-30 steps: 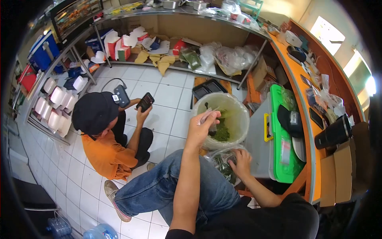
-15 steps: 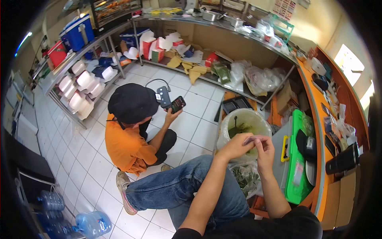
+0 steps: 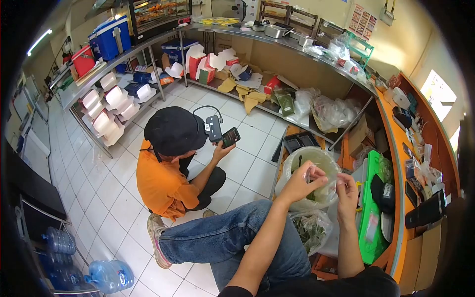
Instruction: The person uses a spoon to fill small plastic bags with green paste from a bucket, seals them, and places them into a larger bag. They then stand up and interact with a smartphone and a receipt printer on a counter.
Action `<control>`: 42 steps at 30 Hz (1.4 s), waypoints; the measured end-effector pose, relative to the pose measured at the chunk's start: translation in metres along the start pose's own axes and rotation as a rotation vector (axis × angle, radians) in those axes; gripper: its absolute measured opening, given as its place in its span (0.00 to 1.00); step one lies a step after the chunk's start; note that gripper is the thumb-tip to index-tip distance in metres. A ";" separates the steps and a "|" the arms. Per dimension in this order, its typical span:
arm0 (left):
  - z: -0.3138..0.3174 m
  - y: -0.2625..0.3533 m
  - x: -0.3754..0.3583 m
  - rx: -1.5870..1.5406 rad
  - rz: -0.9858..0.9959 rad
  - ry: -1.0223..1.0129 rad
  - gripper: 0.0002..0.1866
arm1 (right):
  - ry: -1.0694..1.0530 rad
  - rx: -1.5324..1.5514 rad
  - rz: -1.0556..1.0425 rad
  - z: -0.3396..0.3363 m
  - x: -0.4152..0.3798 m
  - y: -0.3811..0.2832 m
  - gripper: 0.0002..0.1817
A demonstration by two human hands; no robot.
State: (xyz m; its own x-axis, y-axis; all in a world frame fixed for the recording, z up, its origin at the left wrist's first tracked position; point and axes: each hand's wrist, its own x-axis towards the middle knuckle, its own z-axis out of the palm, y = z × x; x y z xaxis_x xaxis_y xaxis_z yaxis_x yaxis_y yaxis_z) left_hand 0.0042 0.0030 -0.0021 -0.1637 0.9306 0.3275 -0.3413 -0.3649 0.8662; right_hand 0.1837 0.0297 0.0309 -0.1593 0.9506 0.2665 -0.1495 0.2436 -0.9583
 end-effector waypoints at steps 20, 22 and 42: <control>-0.006 -0.005 0.000 0.193 -0.057 -0.043 0.18 | -0.184 -0.691 -0.269 0.009 0.006 -0.011 0.22; -0.008 -0.007 0.001 0.242 -0.070 -0.016 0.19 | -0.087 -0.852 -0.498 0.017 -0.001 -0.012 0.21; -0.011 -0.017 0.001 0.012 -0.152 -0.040 0.19 | -0.096 -0.018 0.202 0.032 -0.004 0.022 0.08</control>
State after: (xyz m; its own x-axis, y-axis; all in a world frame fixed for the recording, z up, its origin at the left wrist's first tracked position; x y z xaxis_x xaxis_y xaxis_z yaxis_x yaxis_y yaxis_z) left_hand -0.0009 0.0096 -0.0204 -0.0741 0.9756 0.2068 -0.3481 -0.2196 0.9114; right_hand 0.1499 0.0257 0.0117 -0.2764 0.9579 0.0772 -0.0878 0.0548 -0.9946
